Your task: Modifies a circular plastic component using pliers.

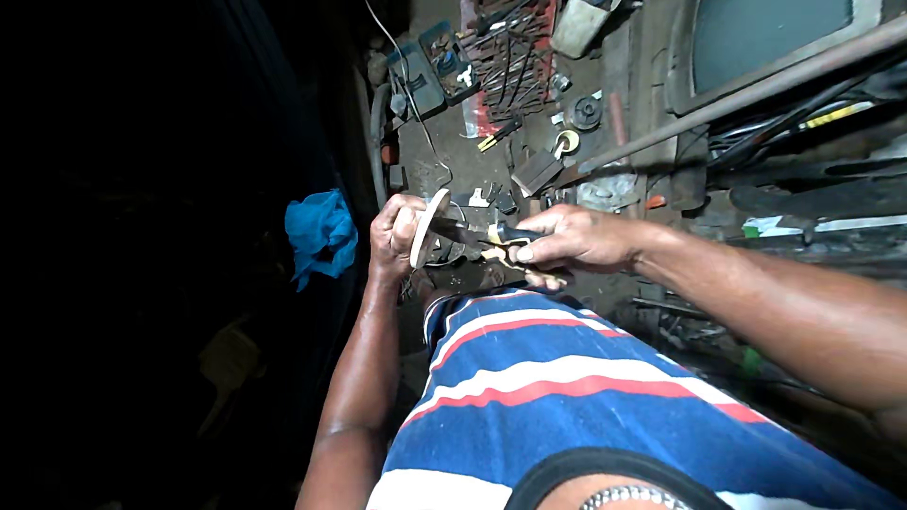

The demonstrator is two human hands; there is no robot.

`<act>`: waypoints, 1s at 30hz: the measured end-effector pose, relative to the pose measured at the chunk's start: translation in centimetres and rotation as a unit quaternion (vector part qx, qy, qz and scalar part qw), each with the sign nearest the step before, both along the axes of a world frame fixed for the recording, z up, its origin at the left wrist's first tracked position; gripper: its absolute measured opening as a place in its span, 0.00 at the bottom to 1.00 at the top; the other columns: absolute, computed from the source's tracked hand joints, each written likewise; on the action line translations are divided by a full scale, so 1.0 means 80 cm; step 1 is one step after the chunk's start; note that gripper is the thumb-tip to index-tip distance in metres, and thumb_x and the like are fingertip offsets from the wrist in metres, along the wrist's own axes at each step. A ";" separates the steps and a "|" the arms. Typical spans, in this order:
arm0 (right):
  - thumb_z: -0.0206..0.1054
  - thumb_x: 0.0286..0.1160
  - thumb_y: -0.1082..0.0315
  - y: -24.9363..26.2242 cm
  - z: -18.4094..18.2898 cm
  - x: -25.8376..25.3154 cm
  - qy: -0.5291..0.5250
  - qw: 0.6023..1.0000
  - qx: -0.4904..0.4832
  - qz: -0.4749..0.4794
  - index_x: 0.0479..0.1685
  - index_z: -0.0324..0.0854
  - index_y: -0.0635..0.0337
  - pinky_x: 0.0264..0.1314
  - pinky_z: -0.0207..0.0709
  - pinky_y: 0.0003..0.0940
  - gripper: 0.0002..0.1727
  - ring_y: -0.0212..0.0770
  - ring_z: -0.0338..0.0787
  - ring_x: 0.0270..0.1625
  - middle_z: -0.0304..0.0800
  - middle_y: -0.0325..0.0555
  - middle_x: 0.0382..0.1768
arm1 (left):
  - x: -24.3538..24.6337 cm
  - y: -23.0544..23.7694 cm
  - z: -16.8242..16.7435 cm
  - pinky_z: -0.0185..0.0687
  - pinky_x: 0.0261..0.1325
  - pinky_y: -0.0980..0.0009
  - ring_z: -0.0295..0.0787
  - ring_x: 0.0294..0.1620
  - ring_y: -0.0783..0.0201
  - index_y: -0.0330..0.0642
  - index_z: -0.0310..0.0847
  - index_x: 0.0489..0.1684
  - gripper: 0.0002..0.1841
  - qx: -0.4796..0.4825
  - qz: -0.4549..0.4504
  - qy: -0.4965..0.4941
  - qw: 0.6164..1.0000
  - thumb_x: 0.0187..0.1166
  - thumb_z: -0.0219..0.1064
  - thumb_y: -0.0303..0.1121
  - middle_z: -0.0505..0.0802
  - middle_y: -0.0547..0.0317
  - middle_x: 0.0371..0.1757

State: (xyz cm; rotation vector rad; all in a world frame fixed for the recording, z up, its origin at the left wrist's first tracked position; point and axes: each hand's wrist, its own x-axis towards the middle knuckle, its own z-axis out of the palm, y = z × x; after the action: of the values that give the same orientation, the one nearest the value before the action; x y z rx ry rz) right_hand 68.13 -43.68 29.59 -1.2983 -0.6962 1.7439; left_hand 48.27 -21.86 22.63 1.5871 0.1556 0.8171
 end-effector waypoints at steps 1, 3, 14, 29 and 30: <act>0.57 0.86 0.64 -0.005 -0.013 -0.003 0.082 0.997 0.005 -0.002 0.49 0.84 0.62 0.26 0.88 0.34 0.13 0.39 0.88 0.21 0.85 0.49 0.23 | 0.000 0.002 0.001 0.85 0.44 0.79 0.86 0.40 0.79 0.49 0.85 0.45 0.17 0.002 -0.008 -0.006 1.000 0.90 0.55 0.50 0.90 0.72 0.42; 0.52 0.87 0.60 -0.010 -0.033 -0.009 0.189 0.982 0.019 0.008 0.50 0.80 0.57 0.33 0.91 0.41 0.14 0.40 0.88 0.23 0.79 0.41 0.19 | 0.000 0.004 0.005 0.83 0.41 0.80 0.84 0.37 0.80 0.50 0.85 0.47 0.17 -0.009 -0.033 -0.016 0.999 0.90 0.56 0.51 0.89 0.73 0.39; 0.61 0.89 0.62 -0.009 0.010 -0.001 -0.168 0.984 -0.036 0.054 0.51 0.85 0.55 0.39 0.85 0.32 0.10 0.37 0.92 0.35 0.96 0.44 0.38 | 0.009 -0.031 -0.025 0.87 0.63 0.56 0.89 0.60 0.58 0.43 0.76 0.70 0.22 -0.394 0.098 0.105 0.908 0.93 0.42 0.43 0.91 0.51 0.59; 0.64 0.81 0.52 0.003 -0.018 0.003 -0.623 0.753 0.115 0.177 0.43 0.88 0.50 0.58 0.82 0.50 0.13 0.46 0.90 0.51 0.92 0.40 0.37 | 0.014 -0.046 -0.026 0.64 0.10 0.77 0.72 0.12 0.69 0.45 0.81 0.45 0.28 -0.489 0.093 0.218 0.839 0.94 0.39 0.55 0.87 0.56 0.25; 0.64 0.81 0.53 0.004 -0.020 0.004 -0.639 0.736 0.138 0.177 0.43 0.89 0.51 0.62 0.81 0.50 0.13 0.48 0.91 0.53 0.93 0.41 0.39 | 0.014 -0.046 -0.027 0.64 0.10 0.77 0.72 0.11 0.69 0.46 0.81 0.45 0.27 -0.481 0.094 0.222 0.843 0.95 0.39 0.54 0.87 0.56 0.25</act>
State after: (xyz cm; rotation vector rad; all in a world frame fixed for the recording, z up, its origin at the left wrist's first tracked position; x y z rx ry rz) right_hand 68.48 -43.38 28.00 -2.1487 -1.9700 0.6476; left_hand 49.36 -25.55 20.49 0.7578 0.9230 0.3677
